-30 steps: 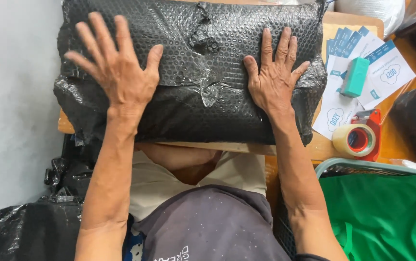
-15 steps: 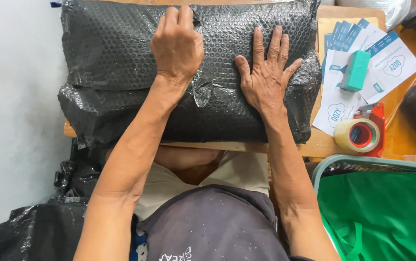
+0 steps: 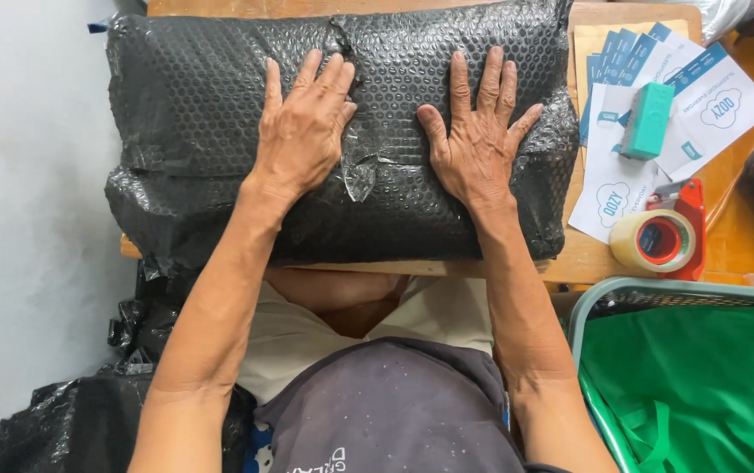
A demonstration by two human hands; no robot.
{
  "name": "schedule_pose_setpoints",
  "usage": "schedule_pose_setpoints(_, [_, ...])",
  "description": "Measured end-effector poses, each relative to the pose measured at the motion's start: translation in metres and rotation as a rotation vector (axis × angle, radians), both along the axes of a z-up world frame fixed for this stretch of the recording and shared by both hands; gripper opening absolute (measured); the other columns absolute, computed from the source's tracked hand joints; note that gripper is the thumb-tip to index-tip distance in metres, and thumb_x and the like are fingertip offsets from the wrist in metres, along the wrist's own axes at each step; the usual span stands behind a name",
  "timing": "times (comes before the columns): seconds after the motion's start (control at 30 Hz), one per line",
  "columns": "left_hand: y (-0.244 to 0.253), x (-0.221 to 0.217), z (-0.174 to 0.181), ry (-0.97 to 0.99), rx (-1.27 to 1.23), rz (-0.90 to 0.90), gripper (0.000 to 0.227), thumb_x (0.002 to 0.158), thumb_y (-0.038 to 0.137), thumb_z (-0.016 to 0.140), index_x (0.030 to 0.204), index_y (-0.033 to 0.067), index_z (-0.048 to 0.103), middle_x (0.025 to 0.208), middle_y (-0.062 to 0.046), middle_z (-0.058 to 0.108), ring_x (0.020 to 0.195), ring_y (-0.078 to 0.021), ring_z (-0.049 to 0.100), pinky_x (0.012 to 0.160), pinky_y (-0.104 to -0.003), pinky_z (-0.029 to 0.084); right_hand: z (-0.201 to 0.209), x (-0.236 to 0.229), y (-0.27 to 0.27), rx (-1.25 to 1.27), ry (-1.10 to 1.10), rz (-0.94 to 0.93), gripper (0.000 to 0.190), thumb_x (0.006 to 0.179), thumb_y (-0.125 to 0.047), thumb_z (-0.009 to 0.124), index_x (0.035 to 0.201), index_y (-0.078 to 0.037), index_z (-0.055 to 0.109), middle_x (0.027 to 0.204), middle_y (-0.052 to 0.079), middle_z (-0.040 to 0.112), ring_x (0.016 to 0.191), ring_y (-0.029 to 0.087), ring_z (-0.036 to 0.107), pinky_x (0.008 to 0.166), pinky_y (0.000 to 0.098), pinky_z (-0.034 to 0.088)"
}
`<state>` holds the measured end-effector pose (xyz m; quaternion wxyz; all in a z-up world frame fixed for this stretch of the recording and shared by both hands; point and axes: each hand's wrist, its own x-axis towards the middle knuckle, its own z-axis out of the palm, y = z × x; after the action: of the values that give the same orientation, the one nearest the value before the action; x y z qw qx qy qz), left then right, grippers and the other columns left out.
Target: The person tapes a black bubble mailer on a wooden table using a handheld tape dispenser. They repeatedly apply clear tape to the top and side seams, pressing the tape down with their hands to secure the package.
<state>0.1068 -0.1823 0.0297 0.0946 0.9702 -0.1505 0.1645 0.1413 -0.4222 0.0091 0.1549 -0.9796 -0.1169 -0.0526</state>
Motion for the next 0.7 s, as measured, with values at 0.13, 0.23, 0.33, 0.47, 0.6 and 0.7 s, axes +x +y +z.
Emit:
schedule_pose_setpoints(0.13, [-0.002, 0.005, 0.003, 0.024, -0.299, 0.11, 0.051, 0.114, 0.034, 0.047, 0.156, 0.0072, 0.034, 0.154, -0.015, 0.055, 0.148, -0.031, 0.045, 0.122, -0.059, 0.01, 0.0, 0.0, -0.001, -0.012, 0.004, -0.003, 0.071, 0.111, -0.067, 0.029, 0.169, -0.03, 0.012, 0.172, 0.009, -0.004, 0.161, 0.034, -0.002, 0.118, 0.0787, 0.002])
schedule_pose_setpoints(0.23, [-0.001, 0.009, 0.007, -0.063, -0.352, 0.093, 0.039, 0.104, 0.032, 0.067, 0.134, 0.007, 0.067, 0.132, -0.013, 0.07, 0.133, -0.0322, 0.055, 0.112, -0.064, 0.024, -0.004, 0.0, -0.002, -0.004, 0.003, 0.005, 0.071, 0.111, -0.067, 0.026, 0.169, -0.03, 0.009, 0.173, 0.01, -0.005, 0.161, 0.034, -0.003, 0.118, 0.0786, 0.001])
schedule_pose_setpoints(0.33, [-0.005, 0.009, 0.008, -0.196, -0.331, 0.076, 0.028, 0.094, 0.027, 0.079, 0.115, 0.0082, 0.074, 0.111, -0.008, 0.075, 0.112, -0.0295, 0.061, 0.088, -0.048, 0.044, -0.003, 0.001, -0.003, -0.006, -0.028, 0.011, 0.071, 0.111, -0.068, 0.028, 0.169, -0.03, 0.011, 0.173, 0.009, -0.003, 0.161, 0.035, -0.002, 0.117, 0.0801, 0.002])
schedule_pose_setpoints(0.47, [-0.007, 0.001, 0.02, -0.284, -0.434, 0.027, 0.052, 0.093, 0.028, 0.086, 0.122, -0.0013, 0.055, 0.117, -0.018, 0.062, 0.11, -0.0323, 0.061, 0.098, -0.046, 0.05, 0.019, 0.011, -0.005, 0.115, -0.053, 0.06, 0.072, 0.106, -0.062, 0.048, 0.161, -0.019, 0.031, 0.167, 0.017, 0.013, 0.155, 0.039, 0.012, 0.109, 0.0838, 0.003])
schedule_pose_setpoints(0.6, [-0.01, -0.008, 0.019, -0.372, -0.494, 0.07, 0.027, 0.087, 0.007, 0.077, 0.095, 0.003, 0.051, 0.106, -0.015, 0.05, 0.106, -0.0298, 0.052, 0.096, -0.043, 0.049, 0.041, 0.024, 0.012, 0.3, -0.517, 0.153, 0.025, 0.098, -0.035, 0.079, 0.099, -0.013, 0.068, 0.101, 0.006, 0.053, 0.094, 0.022, 0.05, 0.078, 0.0408, 0.037])
schedule_pose_setpoints(0.7, [-0.013, -0.014, 0.024, -0.401, -0.465, 0.039, 0.018, 0.09, 0.006, 0.071, 0.087, 0.0023, 0.053, 0.098, -0.013, 0.05, 0.098, -0.0291, 0.052, 0.092, -0.043, 0.048, 0.07, 0.035, 0.057, 0.476, 0.045, 0.143, 0.04, 0.098, -0.05, 0.071, 0.08, -0.015, 0.068, 0.097, 0.007, 0.051, 0.092, 0.022, 0.055, 0.08, 0.0435, 0.053])
